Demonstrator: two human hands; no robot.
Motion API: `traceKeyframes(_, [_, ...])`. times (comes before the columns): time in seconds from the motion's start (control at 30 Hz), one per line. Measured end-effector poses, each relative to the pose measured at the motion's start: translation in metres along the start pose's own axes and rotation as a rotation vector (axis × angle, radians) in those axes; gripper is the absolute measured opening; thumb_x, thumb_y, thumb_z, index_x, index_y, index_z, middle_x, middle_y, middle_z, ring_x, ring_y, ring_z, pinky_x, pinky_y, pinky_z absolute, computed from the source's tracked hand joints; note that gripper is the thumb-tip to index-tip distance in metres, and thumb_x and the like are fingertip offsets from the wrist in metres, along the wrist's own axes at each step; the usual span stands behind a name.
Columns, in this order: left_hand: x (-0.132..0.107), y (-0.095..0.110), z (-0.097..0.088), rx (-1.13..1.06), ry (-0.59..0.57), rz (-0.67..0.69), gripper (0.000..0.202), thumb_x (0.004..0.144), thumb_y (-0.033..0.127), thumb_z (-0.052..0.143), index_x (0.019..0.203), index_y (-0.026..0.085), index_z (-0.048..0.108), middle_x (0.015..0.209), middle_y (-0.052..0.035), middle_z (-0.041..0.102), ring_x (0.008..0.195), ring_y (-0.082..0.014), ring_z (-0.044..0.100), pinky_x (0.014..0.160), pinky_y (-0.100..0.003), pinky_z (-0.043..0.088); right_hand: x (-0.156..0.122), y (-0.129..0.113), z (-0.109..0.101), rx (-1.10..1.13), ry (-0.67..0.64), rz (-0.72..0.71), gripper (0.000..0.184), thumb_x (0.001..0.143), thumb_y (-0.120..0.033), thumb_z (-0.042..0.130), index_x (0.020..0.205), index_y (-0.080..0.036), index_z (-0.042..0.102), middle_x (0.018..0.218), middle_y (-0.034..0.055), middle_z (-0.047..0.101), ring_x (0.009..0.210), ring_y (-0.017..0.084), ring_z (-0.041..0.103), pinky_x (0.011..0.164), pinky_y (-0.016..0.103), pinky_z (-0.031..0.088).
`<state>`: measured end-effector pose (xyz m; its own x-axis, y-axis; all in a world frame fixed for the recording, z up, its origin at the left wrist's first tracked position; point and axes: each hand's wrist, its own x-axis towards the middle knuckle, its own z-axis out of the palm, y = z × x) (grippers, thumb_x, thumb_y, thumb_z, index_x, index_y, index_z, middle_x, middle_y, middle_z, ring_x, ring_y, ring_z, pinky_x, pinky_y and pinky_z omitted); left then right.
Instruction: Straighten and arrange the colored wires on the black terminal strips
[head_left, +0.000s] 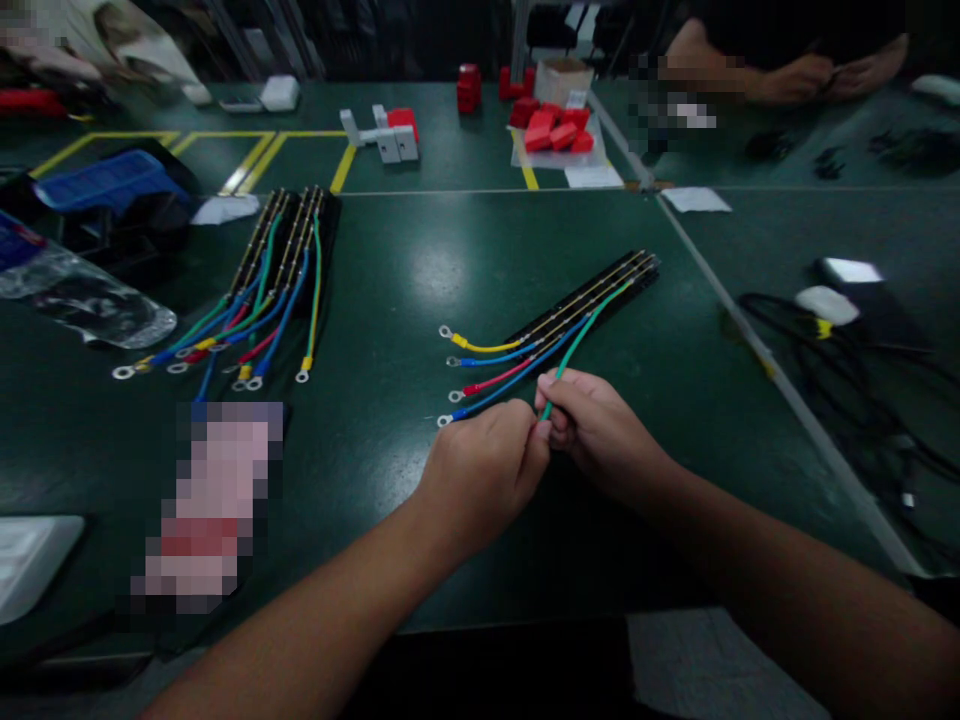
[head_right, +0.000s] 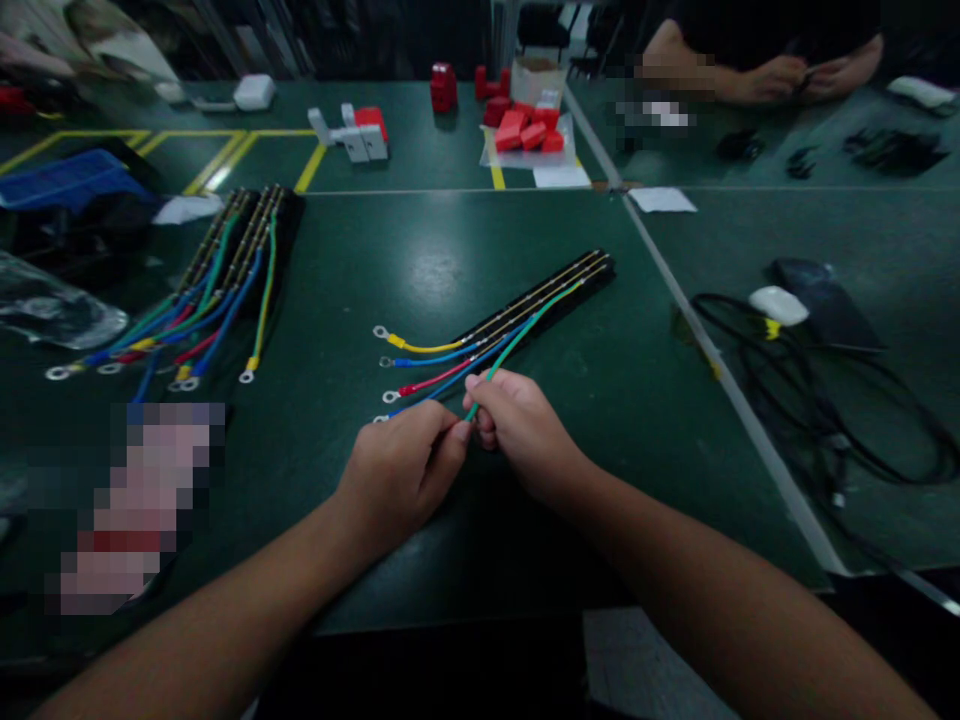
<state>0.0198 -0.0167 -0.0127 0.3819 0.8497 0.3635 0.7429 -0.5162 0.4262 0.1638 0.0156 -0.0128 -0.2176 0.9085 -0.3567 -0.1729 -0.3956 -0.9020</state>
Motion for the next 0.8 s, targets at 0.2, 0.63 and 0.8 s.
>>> traceKeyframes(0.2, [-0.001,-0.001,0.002,-0.026,0.008,-0.030,0.021,0.089,0.031,0.043,0.077,0.018,0.054,0.065,0.0005,0.057,0.056,-0.0122,0.052,0.053,-0.027,0.032,-0.001,-0.001,0.000,-0.011,0.007,0.005,0.024,0.082,-0.035,0.056,0.068,-0.016,0.053,0.047,-0.0068,0.041,0.041,0.005,0.036,0.043,0.019,0.027])
traceKeyframes(0.63, [0.007,0.005,-0.007,-0.292,-0.132,-0.176,0.035,0.092,0.032,0.038,0.064,0.016,0.050,0.054,0.0031,0.047,0.050,-0.0077,0.042,0.052,-0.024,0.026,0.000,0.000,-0.001,0.000,-0.001,-0.007,0.025,0.083,-0.035,0.055,0.068,-0.016,0.053,0.047,-0.0066,0.040,0.041,0.005,0.035,0.042,0.019,0.027])
traceKeyframes(0.8, [0.005,0.003,-0.004,-0.247,-0.046,-0.165,0.032,0.089,0.028,0.044,0.060,0.015,0.047,0.051,0.0035,0.044,0.048,-0.0072,0.040,0.052,-0.024,0.025,-0.002,0.000,0.000,-0.026,-0.004,-0.028,0.026,0.084,-0.037,0.055,0.070,-0.016,0.054,0.048,-0.0061,0.041,0.042,0.005,0.037,0.042,0.019,0.028])
